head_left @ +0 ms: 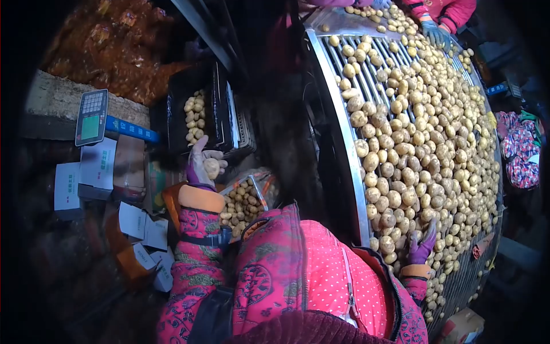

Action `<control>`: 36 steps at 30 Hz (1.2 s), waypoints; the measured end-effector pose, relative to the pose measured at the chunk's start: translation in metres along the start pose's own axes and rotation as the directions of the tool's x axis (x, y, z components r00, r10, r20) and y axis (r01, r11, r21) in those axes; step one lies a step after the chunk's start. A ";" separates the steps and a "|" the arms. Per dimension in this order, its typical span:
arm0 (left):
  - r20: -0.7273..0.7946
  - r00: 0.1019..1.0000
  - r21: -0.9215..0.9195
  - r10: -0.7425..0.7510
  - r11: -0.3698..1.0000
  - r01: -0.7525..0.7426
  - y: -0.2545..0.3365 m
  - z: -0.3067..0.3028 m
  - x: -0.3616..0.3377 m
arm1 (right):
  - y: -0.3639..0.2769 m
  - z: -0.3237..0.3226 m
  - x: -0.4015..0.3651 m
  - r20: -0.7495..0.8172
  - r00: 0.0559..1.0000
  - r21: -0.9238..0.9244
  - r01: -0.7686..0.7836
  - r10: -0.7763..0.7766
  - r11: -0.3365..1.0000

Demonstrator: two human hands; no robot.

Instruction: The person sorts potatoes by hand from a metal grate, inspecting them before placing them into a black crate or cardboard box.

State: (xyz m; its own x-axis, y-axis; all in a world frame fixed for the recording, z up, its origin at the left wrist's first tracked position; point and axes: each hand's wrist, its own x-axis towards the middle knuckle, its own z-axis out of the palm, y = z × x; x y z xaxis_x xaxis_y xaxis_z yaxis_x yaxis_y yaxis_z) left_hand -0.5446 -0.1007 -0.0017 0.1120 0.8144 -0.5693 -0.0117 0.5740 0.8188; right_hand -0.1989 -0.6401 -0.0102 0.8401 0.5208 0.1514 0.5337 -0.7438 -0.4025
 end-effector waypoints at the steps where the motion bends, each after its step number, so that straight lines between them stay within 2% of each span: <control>1: 0.059 0.995 -0.003 0.086 0.996 -0.086 -0.003 0.005 -0.011 | -0.002 -0.001 0.001 -0.001 1.000 -0.014 0.008 -0.008 1.000; 2: 0.119 0.978 -0.011 0.173 0.985 -0.173 -0.002 0.013 -0.022 | -0.002 -0.001 0.000 -0.004 1.000 -0.026 0.016 -0.017 1.000; 4: 0.127 0.975 0.008 0.185 0.982 -0.187 0.003 0.023 -0.037 | 0.001 0.000 0.000 -0.010 1.000 0.000 0.016 -0.016 1.000; 6: 0.122 0.971 0.036 0.206 0.977 -0.212 0.003 0.030 -0.044 | 0.003 -0.001 0.003 -0.008 0.996 -0.077 0.086 -0.087 0.993; 7: 0.120 0.959 0.085 0.255 0.960 -0.266 0.000 0.033 -0.049 | 0.012 0.005 0.000 -0.033 0.997 -0.062 0.070 -0.072 0.996; 8: 0.176 0.957 0.109 0.231 0.962 -0.252 -0.007 0.028 -0.047 | 0.023 0.013 -0.005 -0.063 0.996 -0.020 0.065 -0.066 0.998; 9: 0.479 0.867 -0.061 0.135 0.991 -0.121 -0.030 -0.005 -0.018 | 0.024 0.011 -0.007 -0.052 0.991 -0.174 0.115 -0.126 0.978; 10: 0.564 0.822 0.020 0.085 0.993 -0.116 -0.054 -0.017 0.007 | 0.018 0.010 -0.009 -0.030 1.000 -0.213 0.003 -0.010 0.977; 11: 0.549 0.832 0.324 0.077 0.898 -0.296 -0.083 -0.028 0.026 | 0.011 0.006 -0.010 -0.012 1.000 -0.253 -0.015 0.012 0.967; 12: 0.582 0.810 0.682 0.077 0.496 -0.537 -0.110 -0.046 0.051 | 0.004 0.000 -0.004 0.013 0.999 -0.184 -0.048 0.052 0.982; 13: 0.616 0.788 0.787 0.005 0.031 -0.616 -0.130 -0.062 0.071 | 0.001 0.000 -0.004 -0.025 0.998 -0.216 -0.063 0.059 0.974; 14: 0.636 0.770 0.750 -0.057 -0.187 -0.634 -0.139 -0.067 0.079 | 0.001 0.003 -0.004 -0.049 0.997 -0.232 -0.067 0.057 0.970; 15: 0.695 0.718 0.698 -0.041 -0.202 -0.687 -0.140 -0.057 0.077 | 0.000 0.001 -0.005 -0.038 0.997 -0.252 -0.078 0.071 0.965; 16: 0.763 0.645 0.645 0.030 -0.099 -0.758 -0.141 -0.044 0.081 | -0.001 -0.003 -0.005 -0.012 0.998 -0.266 -0.069 0.068 0.961; 17: 0.796 0.598 0.551 0.095 0.295 -0.781 -0.127 -0.018 0.070 | -0.002 -0.005 -0.005 -0.014 0.998 -0.254 -0.056 0.054 0.966; 18: 0.757 0.629 0.605 0.179 0.171 -0.777 -0.094 0.041 0.013 | -0.003 -0.006 -0.004 0.014 0.996 -0.255 -0.078 0.084 0.964; 20: 0.905 0.313 0.294 0.286 0.110 -0.949 -0.073 0.128 -0.008 | -0.002 -0.008 -0.007 0.027 0.995 -0.228 -0.084 0.092 0.970; 21: 0.928 0.289 0.280 0.234 0.072 -0.957 -0.060 0.173 -0.041 | -0.001 -0.010 -0.009 0.025 0.996 -0.208 -0.075 0.082 0.975; 22: 0.963 0.104 0.096 0.250 0.046 -0.994 -0.056 0.213 -0.067 | -0.001 -0.013 -0.012 0.046 0.995 -0.213 -0.081 0.093 0.974; 23: 0.977 -0.043 -0.042 0.210 -0.005 -0.999 -0.062 0.244 -0.080 | -0.002 -0.017 -0.016 0.071 0.993 -0.225 -0.073 0.092 0.972; 24: 0.976 -0.145 -0.157 0.160 0.059 -0.986 -0.067 0.274 -0.108 | -0.002 -0.021 -0.018 0.098 0.991 -0.240 -0.063 0.089 0.969; 25: 0.969 -0.243 -0.246 0.052 0.066 -0.967 -0.069 0.301 -0.139 | -0.003 -0.024 -0.020 0.098 0.992 -0.252 -0.048 0.075 0.967; 26: 0.917 -0.398 -0.399 0.022 0.036 -0.916 -0.086 0.324 -0.152 | -0.007 -0.030 -0.020 0.120 0.990 -0.266 -0.036 0.071 0.963; 27: 0.869 -0.486 -0.491 -0.091 -0.046 -0.870 -0.095 0.343 -0.171 | -0.006 -0.031 -0.021 0.123 0.991 -0.277 -0.013 0.049 0.961; 28: 0.837 -0.517 -0.542 -0.182 -0.142 -0.828 -0.111 0.357 -0.182 | -0.004 -0.033 -0.023 0.130 0.991 -0.286 0.008 0.030 0.958; 30: 0.807 -0.495 -0.578 -0.322 -0.264 -0.772 -0.131 0.381 -0.202 | -0.002 -0.034 -0.022 0.162 0.986 -0.289 0.024 0.025 0.957; 31: 0.802 -0.471 -0.585 -0.368 -0.325 -0.743 -0.141 0.392 -0.199 | -0.001 -0.037 -0.019 0.171 0.985 -0.303 0.046 0.007 0.952; 32: 0.821 -0.468 -0.567 -0.326 -0.367 -0.738 -0.155 0.401 -0.192 | 0.002 -0.038 -0.015 0.181 0.983 -0.315 0.071 -0.013 0.946; 34: 0.796 -0.500 -0.598 -0.342 -0.316 -0.736 -0.163 0.421 -0.171 | 0.013 -0.035 -0.003 0.219 0.973 -0.295 0.142 -0.077 0.945; 35: 0.812 -0.446 -0.568 -0.376 -0.336 -0.751 -0.157 0.430 -0.171 | 0.016 -0.039 0.008 0.202 0.968 -0.305 0.206 -0.148 0.930; 36: 0.803 -0.461 -0.577 -0.378 -0.298 -0.760 -0.155 0.440 -0.162 | 0.018 -0.043 0.019 0.187 0.957 -0.311 0.271 -0.221 0.911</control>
State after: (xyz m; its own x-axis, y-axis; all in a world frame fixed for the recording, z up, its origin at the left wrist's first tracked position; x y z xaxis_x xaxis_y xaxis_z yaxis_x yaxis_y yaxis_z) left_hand -0.1232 -0.3585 -0.0039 0.7503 -0.6609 0.0123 -0.6553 -0.7412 0.1460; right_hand -0.1689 -0.6612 0.0245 0.6681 0.7412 0.0648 0.7440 -0.6667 -0.0453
